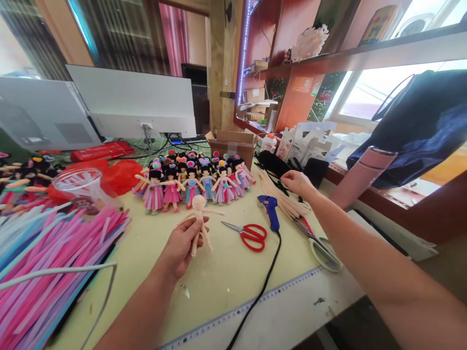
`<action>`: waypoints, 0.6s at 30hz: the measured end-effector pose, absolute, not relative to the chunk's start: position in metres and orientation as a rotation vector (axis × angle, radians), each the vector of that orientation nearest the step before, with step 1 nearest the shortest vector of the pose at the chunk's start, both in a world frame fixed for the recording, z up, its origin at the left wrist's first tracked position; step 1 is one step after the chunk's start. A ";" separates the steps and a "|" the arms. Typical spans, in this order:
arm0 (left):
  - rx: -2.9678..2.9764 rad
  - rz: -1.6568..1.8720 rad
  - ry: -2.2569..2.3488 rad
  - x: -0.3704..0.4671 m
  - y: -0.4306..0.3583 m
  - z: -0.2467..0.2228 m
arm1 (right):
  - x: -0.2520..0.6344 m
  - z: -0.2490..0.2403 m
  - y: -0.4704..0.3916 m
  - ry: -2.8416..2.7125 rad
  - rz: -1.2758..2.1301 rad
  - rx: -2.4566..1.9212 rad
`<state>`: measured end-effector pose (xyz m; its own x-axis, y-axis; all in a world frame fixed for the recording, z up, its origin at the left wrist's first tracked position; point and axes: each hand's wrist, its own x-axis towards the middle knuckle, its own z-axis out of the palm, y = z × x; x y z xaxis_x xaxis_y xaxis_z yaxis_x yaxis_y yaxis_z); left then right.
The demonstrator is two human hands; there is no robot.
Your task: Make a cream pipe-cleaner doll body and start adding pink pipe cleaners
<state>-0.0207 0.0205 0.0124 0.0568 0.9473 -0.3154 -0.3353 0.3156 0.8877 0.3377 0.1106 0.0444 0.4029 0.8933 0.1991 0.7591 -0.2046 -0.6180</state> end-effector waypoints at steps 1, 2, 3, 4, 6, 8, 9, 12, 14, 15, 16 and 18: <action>0.709 1.114 1.105 -0.021 0.021 0.012 | 0.344 0.038 0.117 -1.403 0.260 -2.054; 0.697 1.115 1.114 -0.021 0.021 0.013 | 0.348 0.033 0.122 -1.406 0.253 -2.094; 0.687 1.113 1.119 -0.021 0.022 0.013 | 0.351 0.028 0.127 -1.412 0.246 -2.130; 0.682 1.108 1.121 -0.022 0.021 0.013 | 0.353 0.023 0.131 -1.421 0.237 -2.161; 0.679 1.095 1.124 -0.022 0.021 0.013 | 0.354 0.016 0.139 -1.439 0.218 -2.210; 0.685 1.079 1.132 -0.022 0.020 0.013 | 0.353 0.010 0.148 -1.452 0.201 -2.251; 0.689 1.073 1.135 -0.022 0.020 0.013 | 0.353 0.007 0.152 -1.456 0.195 -2.271; 0.690 1.065 1.146 -0.023 0.021 0.011 | 0.352 0.003 0.163 -1.457 0.193 -2.335; 0.683 1.065 1.152 -0.023 0.022 0.011 | 0.353 0.001 0.168 -1.448 0.196 -2.373; 0.678 1.065 1.154 -0.023 0.023 0.010 | 0.353 0.001 0.170 -1.443 0.197 -2.389; 0.673 1.064 1.154 -0.023 0.023 0.010 | 0.354 0.001 0.172 -1.439 0.199 -2.402; 0.665 1.063 1.156 -0.023 0.023 0.010 | 0.354 0.000 0.174 -1.437 0.213 -2.424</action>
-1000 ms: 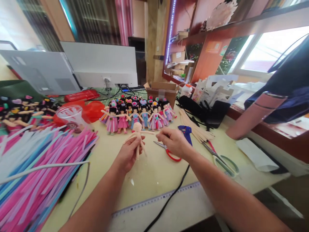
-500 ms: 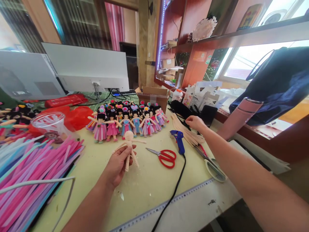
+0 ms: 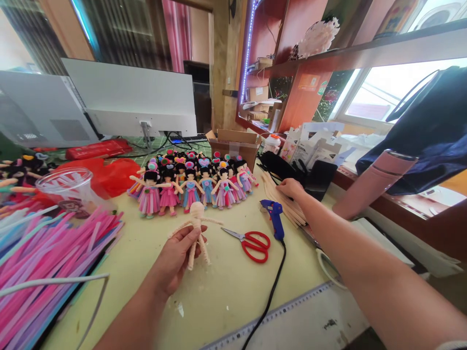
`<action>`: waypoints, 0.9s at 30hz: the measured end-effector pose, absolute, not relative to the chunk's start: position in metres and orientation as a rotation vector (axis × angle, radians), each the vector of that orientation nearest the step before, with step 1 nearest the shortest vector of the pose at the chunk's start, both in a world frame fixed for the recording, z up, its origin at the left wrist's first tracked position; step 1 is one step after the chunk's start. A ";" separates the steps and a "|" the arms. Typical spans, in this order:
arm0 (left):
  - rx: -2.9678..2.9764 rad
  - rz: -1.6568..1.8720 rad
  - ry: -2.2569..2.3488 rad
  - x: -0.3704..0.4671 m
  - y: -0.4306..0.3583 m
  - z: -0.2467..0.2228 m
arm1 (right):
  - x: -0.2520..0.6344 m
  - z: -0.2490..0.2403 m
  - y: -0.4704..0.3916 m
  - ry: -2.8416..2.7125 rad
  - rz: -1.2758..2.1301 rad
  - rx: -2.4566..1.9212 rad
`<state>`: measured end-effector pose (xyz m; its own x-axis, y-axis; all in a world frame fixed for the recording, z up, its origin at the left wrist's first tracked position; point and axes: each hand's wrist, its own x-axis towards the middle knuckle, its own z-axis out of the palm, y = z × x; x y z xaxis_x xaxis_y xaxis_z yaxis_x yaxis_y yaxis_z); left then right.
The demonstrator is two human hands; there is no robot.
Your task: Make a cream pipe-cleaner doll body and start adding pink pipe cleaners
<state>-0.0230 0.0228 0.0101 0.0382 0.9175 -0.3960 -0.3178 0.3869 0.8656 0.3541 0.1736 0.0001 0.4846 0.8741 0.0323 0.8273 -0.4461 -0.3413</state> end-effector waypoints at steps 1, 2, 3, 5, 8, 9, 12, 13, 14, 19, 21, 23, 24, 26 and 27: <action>0.663 1.064 1.158 -0.023 0.023 0.010 | 0.354 0.000 0.174 -1.438 0.226 -2.432; 0.661 1.065 1.161 -0.023 0.023 0.010 | 0.355 0.000 0.175 -1.439 0.244 -2.439; 0.660 1.065 1.164 -0.023 0.022 0.010 | 0.355 0.000 0.176 -1.441 0.263 -2.445; 0.659 1.065 1.165 -0.023 0.023 0.010 | 0.355 0.000 0.177 -1.444 0.303 -2.452; 0.657 1.069 1.158 -0.022 0.023 0.010 | 0.356 -0.001 0.179 -1.458 0.373 -2.459; 0.657 1.071 1.155 -0.022 0.023 0.010 | 0.356 -0.001 0.179 -1.463 0.397 -2.464; 0.655 1.070 1.149 -0.022 0.023 0.010 | 0.353 -0.002 0.179 -1.471 0.451 -2.494; 0.654 1.069 1.146 -0.022 0.022 0.010 | 0.352 -0.002 0.179 -1.472 0.461 -2.505; 0.653 1.069 1.142 -0.022 0.022 0.010 | 0.351 -0.002 0.178 -1.473 0.466 -2.513; 0.650 1.074 1.130 -0.024 0.023 0.009 | 0.346 0.004 0.176 -1.479 0.412 -2.502; 0.653 1.078 1.125 -0.024 0.024 0.006 | 0.346 0.008 0.176 -1.478 0.368 -2.499; 0.667 1.077 1.119 -0.025 0.025 0.003 | 0.347 0.012 0.177 -1.486 0.324 -2.502; 0.677 1.075 1.117 -0.026 0.025 0.002 | 0.347 0.013 0.177 -1.494 0.303 -2.504; 0.697 1.071 1.112 -0.026 0.026 0.001 | 0.347 0.015 0.178 -1.517 0.265 -2.508; 0.705 1.072 1.109 -0.026 0.026 0.001 | 0.347 0.015 0.178 -1.530 0.252 -2.512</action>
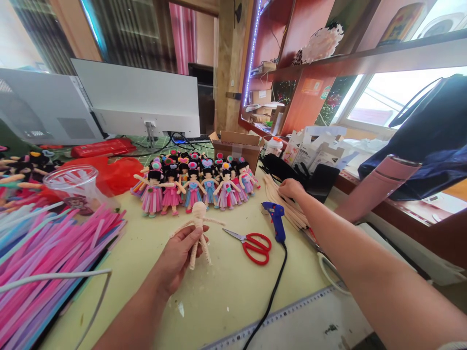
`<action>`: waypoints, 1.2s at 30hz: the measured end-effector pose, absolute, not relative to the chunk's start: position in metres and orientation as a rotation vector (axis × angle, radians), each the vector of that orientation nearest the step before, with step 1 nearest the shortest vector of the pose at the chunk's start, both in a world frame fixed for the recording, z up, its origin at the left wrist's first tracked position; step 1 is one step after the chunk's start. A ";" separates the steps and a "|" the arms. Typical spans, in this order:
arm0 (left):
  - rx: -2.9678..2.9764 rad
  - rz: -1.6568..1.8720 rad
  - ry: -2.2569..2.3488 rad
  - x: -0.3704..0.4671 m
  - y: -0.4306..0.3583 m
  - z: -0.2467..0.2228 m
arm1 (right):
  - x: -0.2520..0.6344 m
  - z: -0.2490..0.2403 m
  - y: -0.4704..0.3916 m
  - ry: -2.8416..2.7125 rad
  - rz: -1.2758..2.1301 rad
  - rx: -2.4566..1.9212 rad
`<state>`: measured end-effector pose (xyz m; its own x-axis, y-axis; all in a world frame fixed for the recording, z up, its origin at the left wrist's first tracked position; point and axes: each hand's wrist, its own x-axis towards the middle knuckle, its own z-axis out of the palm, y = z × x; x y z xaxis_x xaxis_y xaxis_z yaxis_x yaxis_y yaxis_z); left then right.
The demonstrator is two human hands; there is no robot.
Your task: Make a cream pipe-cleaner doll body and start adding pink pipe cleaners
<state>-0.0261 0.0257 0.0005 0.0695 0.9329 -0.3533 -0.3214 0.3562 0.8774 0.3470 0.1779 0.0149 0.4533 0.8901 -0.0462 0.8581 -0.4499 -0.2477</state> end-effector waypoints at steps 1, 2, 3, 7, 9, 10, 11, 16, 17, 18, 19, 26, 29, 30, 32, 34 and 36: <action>0.712 1.073 1.106 -0.026 0.026 0.001 | 0.347 0.015 0.178 -1.543 0.242 -2.518; 0.717 1.074 1.104 -0.026 0.026 0.001 | 0.346 0.014 0.178 -1.557 0.237 -2.525; 0.720 1.074 1.103 -0.026 0.026 0.001 | 0.346 0.014 0.178 -1.571 0.236 -2.534; 0.716 1.073 1.108 -0.026 0.026 0.002 | 0.344 0.015 0.178 -1.615 0.227 -2.560; 0.711 1.074 1.108 -0.026 0.026 0.002 | 0.343 0.016 0.176 -1.617 0.207 -2.567; 0.711 1.075 1.106 -0.025 0.027 0.002 | 0.343 0.017 0.176 -1.613 0.198 -2.570; 0.710 1.075 1.104 -0.025 0.027 0.002 | 0.343 0.018 0.176 -1.607 0.192 -2.576; 0.689 1.070 1.123 -0.026 0.026 0.001 | 0.344 0.022 0.176 -1.613 0.248 -2.571; 0.687 1.069 1.129 -0.027 0.026 0.001 | 0.345 0.022 0.175 -1.616 0.279 -2.565; 0.686 1.069 1.130 -0.027 0.026 0.000 | 0.345 0.023 0.174 -1.617 0.316 -2.561; 0.687 1.069 1.129 -0.027 0.025 0.000 | 0.346 0.023 0.173 -1.614 0.359 -2.557; 0.681 1.071 1.122 -0.025 0.026 0.002 | 0.346 0.029 0.162 -1.607 0.568 -2.506; 0.681 1.073 1.114 -0.024 0.026 0.002 | 0.346 0.033 0.162 -1.640 0.543 -2.526; 0.677 1.074 1.111 -0.024 0.027 0.003 | 0.345 0.035 0.163 -1.658 0.526 -2.541; 0.668 1.076 1.108 -0.024 0.027 0.003 | 0.343 0.039 0.164 -1.701 0.509 -2.584; 0.663 1.074 1.114 -0.024 0.026 0.004 | 0.340 0.044 0.164 -1.748 0.543 -2.631; 0.665 1.071 1.124 -0.024 0.025 0.005 | 0.337 0.048 0.162 -1.795 0.623 -2.667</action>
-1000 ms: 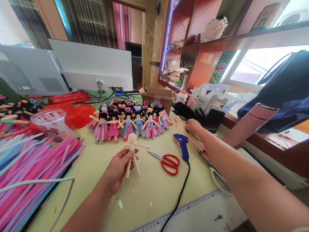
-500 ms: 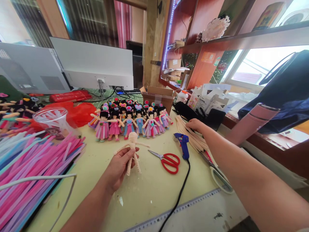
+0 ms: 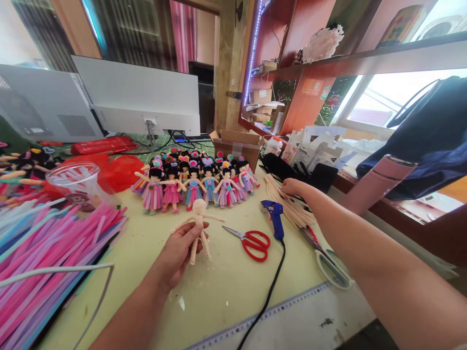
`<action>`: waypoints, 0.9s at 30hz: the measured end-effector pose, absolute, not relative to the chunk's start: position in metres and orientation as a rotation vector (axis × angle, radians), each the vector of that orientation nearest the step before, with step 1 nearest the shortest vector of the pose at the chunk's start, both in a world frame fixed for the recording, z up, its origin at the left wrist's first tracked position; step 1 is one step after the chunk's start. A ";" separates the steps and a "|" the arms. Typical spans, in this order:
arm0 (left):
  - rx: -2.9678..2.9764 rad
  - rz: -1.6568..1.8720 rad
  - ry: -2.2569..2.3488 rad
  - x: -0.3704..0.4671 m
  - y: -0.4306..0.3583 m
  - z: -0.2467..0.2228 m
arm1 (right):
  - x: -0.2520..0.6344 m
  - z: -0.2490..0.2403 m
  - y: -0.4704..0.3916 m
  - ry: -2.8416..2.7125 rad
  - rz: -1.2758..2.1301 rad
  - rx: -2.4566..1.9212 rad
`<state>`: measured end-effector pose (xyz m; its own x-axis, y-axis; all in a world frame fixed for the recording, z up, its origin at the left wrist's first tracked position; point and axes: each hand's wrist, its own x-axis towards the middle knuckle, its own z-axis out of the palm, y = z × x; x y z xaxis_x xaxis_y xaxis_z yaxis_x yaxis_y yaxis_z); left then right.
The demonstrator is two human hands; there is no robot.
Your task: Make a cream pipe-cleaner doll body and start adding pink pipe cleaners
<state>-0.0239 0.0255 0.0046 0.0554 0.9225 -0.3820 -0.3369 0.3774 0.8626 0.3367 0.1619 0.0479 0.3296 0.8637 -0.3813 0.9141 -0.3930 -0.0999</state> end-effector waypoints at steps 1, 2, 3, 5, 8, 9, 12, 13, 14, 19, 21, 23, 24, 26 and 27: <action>0.665 1.071 1.128 -0.024 0.025 0.005 | 0.335 0.050 0.161 1.636 -0.604 2.414; 0.664 1.072 1.131 -0.024 0.025 0.006 | 0.334 0.051 0.159 1.623 -0.633 2.381; 0.663 1.074 1.131 -0.024 0.024 0.006 | 0.333 0.053 0.158 1.610 -0.658 2.354; 0.665 1.075 1.127 -0.024 0.024 0.006 | 0.332 0.055 0.155 1.586 -0.693 2.323; 0.686 1.074 1.113 -0.025 0.023 0.006 | 0.333 0.059 0.156 1.578 -0.696 2.340; 0.696 1.075 1.108 -0.025 0.023 0.006 | 0.333 0.060 0.157 1.582 -0.685 2.358; 0.721 1.079 1.103 -0.026 0.023 0.005 | 0.334 0.065 0.162 1.610 -0.622 2.420; 0.724 1.080 1.102 -0.026 0.023 0.005 | 0.334 0.067 0.164 1.627 -0.594 2.442; 0.722 1.081 1.103 -0.026 0.024 0.005 | 0.334 0.069 0.166 1.648 -0.564 2.463; 0.713 1.085 1.107 -0.027 0.025 0.004 | 0.336 0.071 0.166 1.730 -0.503 2.544; 0.713 1.088 1.104 -0.027 0.025 0.004 | 0.337 0.070 0.162 1.737 -0.536 2.557; 0.711 1.085 1.105 -0.027 0.025 0.004 | 0.339 0.069 0.157 1.740 -0.584 2.559; 0.710 1.083 1.107 -0.027 0.025 0.004 | 0.341 0.069 0.154 1.735 -0.608 2.557; 0.708 1.079 1.106 -0.027 0.024 0.005 | 0.344 0.070 0.149 1.714 -0.653 2.548; 0.709 1.079 1.103 -0.027 0.024 0.005 | 0.346 0.071 0.146 1.695 -0.673 2.540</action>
<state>-0.0272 0.0235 0.0050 0.0695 0.9358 -0.3455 -0.3242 0.3488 0.8793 0.3460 0.1464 0.0709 0.3194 0.8775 -0.3576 0.8838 -0.4120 -0.2216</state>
